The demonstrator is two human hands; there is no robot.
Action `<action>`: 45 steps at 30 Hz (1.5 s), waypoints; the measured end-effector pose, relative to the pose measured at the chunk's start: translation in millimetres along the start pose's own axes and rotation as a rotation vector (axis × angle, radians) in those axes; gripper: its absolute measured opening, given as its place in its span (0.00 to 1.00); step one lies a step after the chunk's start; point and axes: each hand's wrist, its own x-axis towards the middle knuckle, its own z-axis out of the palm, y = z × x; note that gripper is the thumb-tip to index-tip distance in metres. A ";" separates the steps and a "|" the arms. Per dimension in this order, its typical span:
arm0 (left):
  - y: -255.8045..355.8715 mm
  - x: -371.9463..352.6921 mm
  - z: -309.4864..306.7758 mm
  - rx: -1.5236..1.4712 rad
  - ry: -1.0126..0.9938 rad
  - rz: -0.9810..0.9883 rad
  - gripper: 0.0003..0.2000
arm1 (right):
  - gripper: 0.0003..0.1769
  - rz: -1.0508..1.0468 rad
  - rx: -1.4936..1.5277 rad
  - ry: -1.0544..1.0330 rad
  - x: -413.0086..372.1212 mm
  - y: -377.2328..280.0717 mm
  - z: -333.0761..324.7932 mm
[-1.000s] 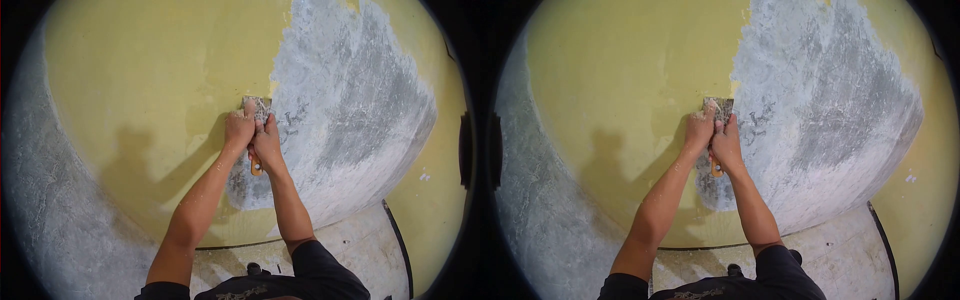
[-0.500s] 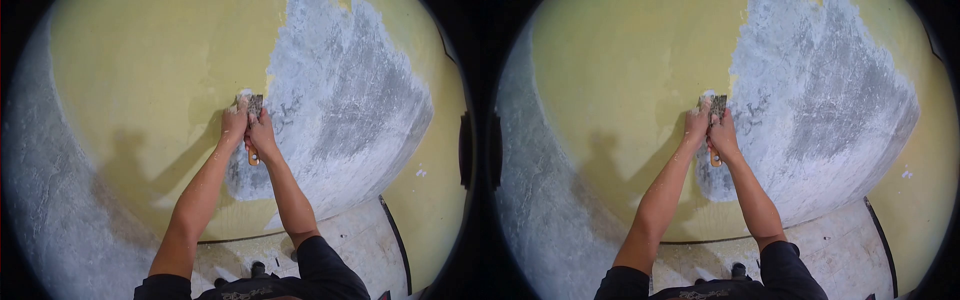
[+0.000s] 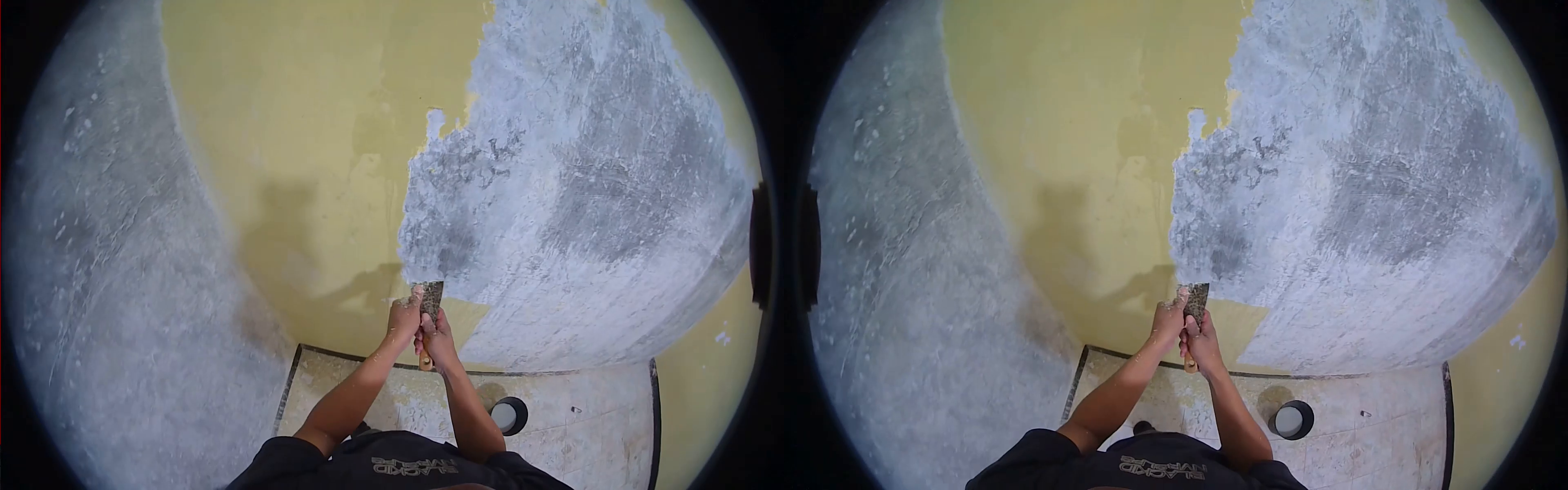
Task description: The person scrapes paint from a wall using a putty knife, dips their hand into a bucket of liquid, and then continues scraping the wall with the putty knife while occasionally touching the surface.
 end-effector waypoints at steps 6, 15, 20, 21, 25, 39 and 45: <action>-12.3 -64.0 19.0 -0.101 -0.197 -0.004 0.27 | 0.07 -0.014 0.042 0.065 -50.7 4.7 -27.3; 29.4 -22.8 2.1 0.081 -0.203 0.181 0.24 | 0.11 -0.220 -0.030 0.122 -5.2 -12.5 8.0; 73.8 46.4 -14.8 0.085 -0.238 0.385 0.25 | 0.14 -0.296 -0.157 0.209 55.6 -55.1 45.9; 93.9 55.8 -17.6 0.041 -0.250 0.377 0.25 | 0.15 -0.353 -0.143 0.216 70.7 -66.4 53.6; 149.8 97.5 -27.6 0.035 -0.334 0.387 0.25 | 0.15 -0.380 -0.083 0.260 120.7 -102.8 74.3; 185.9 153.8 -20.8 -0.098 -0.242 0.670 0.20 | 0.17 -0.369 -0.471 0.438 171.1 -148.6 95.3; 158.3 148.4 -17.6 -0.039 -0.204 0.664 0.21 | 0.14 -0.357 -0.462 0.453 167.7 -120.3 82.4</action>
